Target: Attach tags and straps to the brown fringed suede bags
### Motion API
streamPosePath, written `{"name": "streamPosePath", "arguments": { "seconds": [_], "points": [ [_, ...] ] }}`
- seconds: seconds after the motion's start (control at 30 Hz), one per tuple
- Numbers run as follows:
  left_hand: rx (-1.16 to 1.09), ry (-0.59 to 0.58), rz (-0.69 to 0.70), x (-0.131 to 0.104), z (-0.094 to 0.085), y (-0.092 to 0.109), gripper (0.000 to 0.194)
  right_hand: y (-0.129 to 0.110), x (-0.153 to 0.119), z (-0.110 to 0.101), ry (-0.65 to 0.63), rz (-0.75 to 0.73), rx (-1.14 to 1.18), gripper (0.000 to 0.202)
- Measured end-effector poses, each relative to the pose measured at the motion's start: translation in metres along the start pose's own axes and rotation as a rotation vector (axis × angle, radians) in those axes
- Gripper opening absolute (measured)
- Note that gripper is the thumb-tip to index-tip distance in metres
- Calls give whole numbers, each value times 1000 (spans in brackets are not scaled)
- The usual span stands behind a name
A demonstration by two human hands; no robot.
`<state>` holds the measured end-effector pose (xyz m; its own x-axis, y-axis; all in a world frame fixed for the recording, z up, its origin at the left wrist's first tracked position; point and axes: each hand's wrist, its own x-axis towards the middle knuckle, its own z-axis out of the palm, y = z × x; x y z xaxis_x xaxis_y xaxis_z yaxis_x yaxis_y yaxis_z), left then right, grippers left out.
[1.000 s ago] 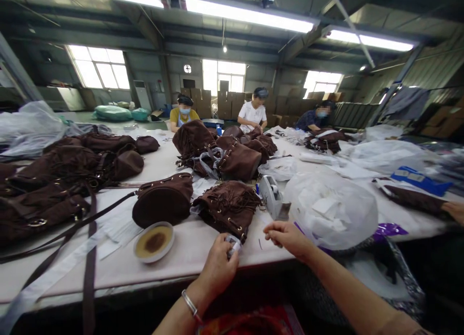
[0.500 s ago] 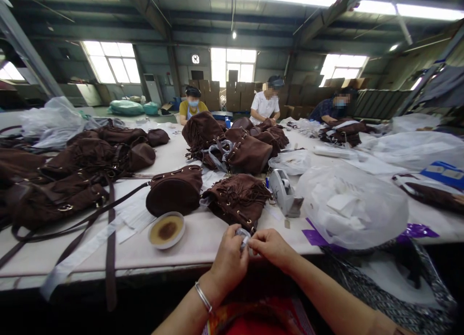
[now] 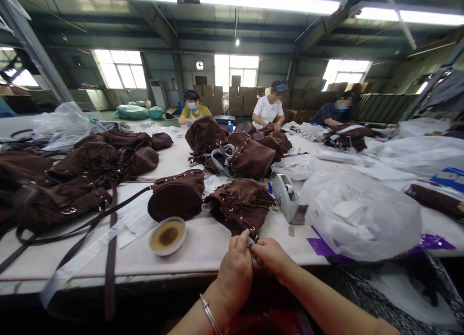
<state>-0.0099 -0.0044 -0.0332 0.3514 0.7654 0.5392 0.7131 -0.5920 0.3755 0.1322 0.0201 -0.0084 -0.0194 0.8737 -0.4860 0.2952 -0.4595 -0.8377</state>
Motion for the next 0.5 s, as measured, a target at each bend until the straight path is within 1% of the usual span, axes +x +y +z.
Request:
{"name": "streamPosePath", "arguments": {
  "seconds": [0.07,0.1,0.23,0.27,0.4,0.5],
  "points": [
    [14,-1,-4,0,1,-1,44,0,0,1,25,-12,1,28],
    [29,1,6,1,0,-1,42,0,-1,1,15,-26,19,29],
    [81,28,32,4,-11,-1,30,3,-10,-5,-120,-125,210,34],
    [81,30,31,5,-14,-1,28,4,-12,-6,-137,-136,251,34],
    [53,11,4,6,-20,1,28,9,-15,-4,-119,-97,324,32],
    [-8,21,-34,6,-18,2,28,11,-14,-1,-151,-55,388,32]
  ]
}}
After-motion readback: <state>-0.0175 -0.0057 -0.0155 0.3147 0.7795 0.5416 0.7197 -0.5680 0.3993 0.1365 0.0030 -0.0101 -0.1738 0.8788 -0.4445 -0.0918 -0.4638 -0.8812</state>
